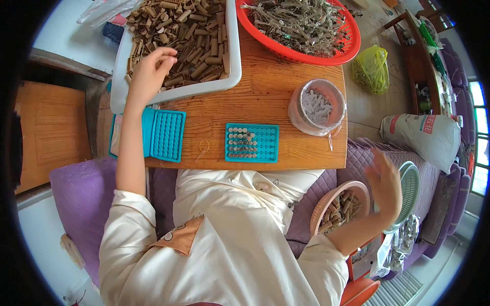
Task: The person assembles filters by taking cardboard tubes from a container, inserting small pellets from a mold tray into them, and fitting paper strips into the tubes by hand.
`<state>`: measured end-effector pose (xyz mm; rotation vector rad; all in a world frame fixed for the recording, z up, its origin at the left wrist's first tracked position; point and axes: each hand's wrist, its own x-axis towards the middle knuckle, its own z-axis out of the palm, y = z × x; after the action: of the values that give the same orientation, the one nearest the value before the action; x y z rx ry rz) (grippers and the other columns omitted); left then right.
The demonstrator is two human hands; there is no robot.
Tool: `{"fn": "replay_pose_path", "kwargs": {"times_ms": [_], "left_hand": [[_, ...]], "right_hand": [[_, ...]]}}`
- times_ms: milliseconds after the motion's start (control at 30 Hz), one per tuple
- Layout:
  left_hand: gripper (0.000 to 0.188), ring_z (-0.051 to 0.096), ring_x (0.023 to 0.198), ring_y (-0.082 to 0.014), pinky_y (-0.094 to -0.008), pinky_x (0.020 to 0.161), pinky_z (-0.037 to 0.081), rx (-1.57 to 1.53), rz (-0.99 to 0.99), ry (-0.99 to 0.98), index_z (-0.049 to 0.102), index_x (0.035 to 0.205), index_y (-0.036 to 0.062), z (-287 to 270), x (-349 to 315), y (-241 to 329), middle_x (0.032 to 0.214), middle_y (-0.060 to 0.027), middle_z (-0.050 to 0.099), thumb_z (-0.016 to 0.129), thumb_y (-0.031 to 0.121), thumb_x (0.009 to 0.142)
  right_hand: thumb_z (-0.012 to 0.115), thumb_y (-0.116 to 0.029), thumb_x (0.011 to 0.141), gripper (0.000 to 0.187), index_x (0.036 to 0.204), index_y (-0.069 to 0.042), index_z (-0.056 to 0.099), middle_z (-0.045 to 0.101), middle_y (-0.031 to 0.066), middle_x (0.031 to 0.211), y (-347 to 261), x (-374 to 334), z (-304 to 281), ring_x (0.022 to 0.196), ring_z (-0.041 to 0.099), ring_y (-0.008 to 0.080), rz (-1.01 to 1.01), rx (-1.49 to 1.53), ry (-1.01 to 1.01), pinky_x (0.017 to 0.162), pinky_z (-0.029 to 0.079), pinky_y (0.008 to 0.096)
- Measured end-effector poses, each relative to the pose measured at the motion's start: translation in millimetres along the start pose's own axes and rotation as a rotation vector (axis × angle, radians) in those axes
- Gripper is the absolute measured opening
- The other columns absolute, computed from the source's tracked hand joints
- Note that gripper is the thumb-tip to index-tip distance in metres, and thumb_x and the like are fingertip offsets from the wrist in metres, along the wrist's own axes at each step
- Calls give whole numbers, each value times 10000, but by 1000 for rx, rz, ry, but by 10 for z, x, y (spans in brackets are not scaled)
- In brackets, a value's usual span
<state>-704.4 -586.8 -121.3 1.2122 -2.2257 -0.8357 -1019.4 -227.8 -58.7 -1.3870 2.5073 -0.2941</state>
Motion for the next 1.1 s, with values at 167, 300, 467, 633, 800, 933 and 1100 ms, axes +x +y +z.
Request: {"fn": "replay_pose_path", "kwargs": {"times_ms": [167, 300, 467, 633, 800, 933, 1100], "left_hand": [[386, 572, 843, -312, -371, 749, 450, 521, -8, -302, 482, 1102, 25, 133, 636, -609, 924, -159, 601, 542, 266, 806], [422, 532, 896, -383, -426, 766, 442, 622, 168, -284, 399, 997, -65, 530, 769, -635, 874, -254, 556, 635, 173, 741], [390, 551, 850, -365, -423, 728, 449, 592, 12, -354, 419, 991, -59, 511, 808, -586, 831, -239, 566, 630, 134, 727], [451, 557, 836, -307, -372, 724, 443, 479, 19, -301, 491, 1057, 3, 332, 770, -683, 881, -151, 576, 658, 146, 664], [269, 565, 855, -281, -373, 763, 459, 501, 93, -348, 584, 906, 48, 288, 792, -739, 894, -123, 584, 648, 173, 676], [222, 564, 839, -280, -380, 717, 449, 425, 50, -385, 569, 854, 38, 215, 775, -836, 843, -118, 590, 643, 151, 678], [221, 577, 844, -286, -364, 725, 447, 320, 147, -358, 545, 867, -7, 306, 730, -841, 859, -145, 606, 633, 96, 693]], "right_hand": [[518, -148, 811, 268, 1032, 3, 528, 531, 34, 680, -445, 1678, 18, 598, 462, 79, -225, 343, 152, 569, 407, 225], [598, -225, 788, 343, 1030, 11, 542, 553, 25, 643, -265, 2911, 342, 563, 517, 79, 161, 827, 342, 465, 397, 213], [633, -196, 761, 267, 924, 13, 604, 553, 16, 619, -289, 3536, 529, 542, 507, 75, 115, 1055, 339, 441, 386, 213], [632, -181, 761, 202, 823, 11, 642, 549, 2, 623, -798, 3605, 234, 507, 443, 69, -100, 1222, 797, 444, 351, 213], [621, -201, 772, 207, 862, -14, 632, 610, 17, 778, -884, 3614, -425, 675, 523, 87, -262, 904, 1000, 588, 436, 216], [531, -185, 823, 217, 892, 3, 616, 614, 62, 835, -1463, 3120, -781, 739, 549, 122, -522, 1309, 1089, 651, 451, 219], [557, -144, 730, 246, 722, 100, 584, 611, 224, 701, -1353, 3310, -469, 608, 537, 204, -613, 344, 749, 573, 425, 358]]}}
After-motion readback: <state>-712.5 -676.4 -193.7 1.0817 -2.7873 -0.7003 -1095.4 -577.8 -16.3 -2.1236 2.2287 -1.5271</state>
